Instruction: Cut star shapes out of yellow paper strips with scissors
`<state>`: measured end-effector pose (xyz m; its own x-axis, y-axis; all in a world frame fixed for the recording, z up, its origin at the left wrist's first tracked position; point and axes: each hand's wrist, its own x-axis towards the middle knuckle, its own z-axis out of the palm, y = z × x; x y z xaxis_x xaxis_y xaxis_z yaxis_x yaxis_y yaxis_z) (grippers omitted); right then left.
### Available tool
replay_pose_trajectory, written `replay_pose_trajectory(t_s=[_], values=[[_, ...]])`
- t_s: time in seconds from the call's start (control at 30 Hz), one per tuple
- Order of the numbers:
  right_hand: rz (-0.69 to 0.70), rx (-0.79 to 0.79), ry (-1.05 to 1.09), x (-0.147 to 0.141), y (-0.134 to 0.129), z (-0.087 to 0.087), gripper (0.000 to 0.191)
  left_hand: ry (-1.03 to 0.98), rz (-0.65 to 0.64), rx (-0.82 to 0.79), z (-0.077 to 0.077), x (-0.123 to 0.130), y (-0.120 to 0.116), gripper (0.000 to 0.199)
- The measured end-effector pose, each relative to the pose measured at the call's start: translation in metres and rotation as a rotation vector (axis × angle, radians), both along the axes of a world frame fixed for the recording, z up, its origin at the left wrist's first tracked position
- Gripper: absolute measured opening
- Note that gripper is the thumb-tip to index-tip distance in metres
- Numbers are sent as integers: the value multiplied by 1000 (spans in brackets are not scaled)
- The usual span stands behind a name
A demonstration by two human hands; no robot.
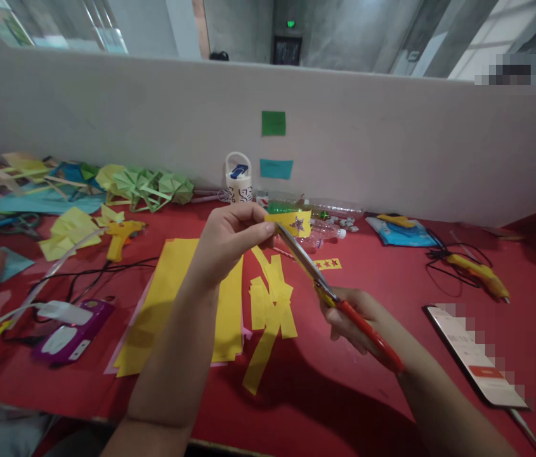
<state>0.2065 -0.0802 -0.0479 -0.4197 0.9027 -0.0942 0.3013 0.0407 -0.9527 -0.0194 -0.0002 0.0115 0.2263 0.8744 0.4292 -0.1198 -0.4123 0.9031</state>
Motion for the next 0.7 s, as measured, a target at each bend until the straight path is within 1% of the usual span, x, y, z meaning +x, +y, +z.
replay_pose_trajectory(t_s=[0.37,0.47,0.7], values=[[-10,38,-17,-6,-2,13,58,9,-4,18,1,1,-2,10],[-28,44,-17,-8,-3,13,57,8,-5,36,2,4,-4,9],[-34,29,23,-11,-3,7,53,12,0,59,1,12,-8,14]])
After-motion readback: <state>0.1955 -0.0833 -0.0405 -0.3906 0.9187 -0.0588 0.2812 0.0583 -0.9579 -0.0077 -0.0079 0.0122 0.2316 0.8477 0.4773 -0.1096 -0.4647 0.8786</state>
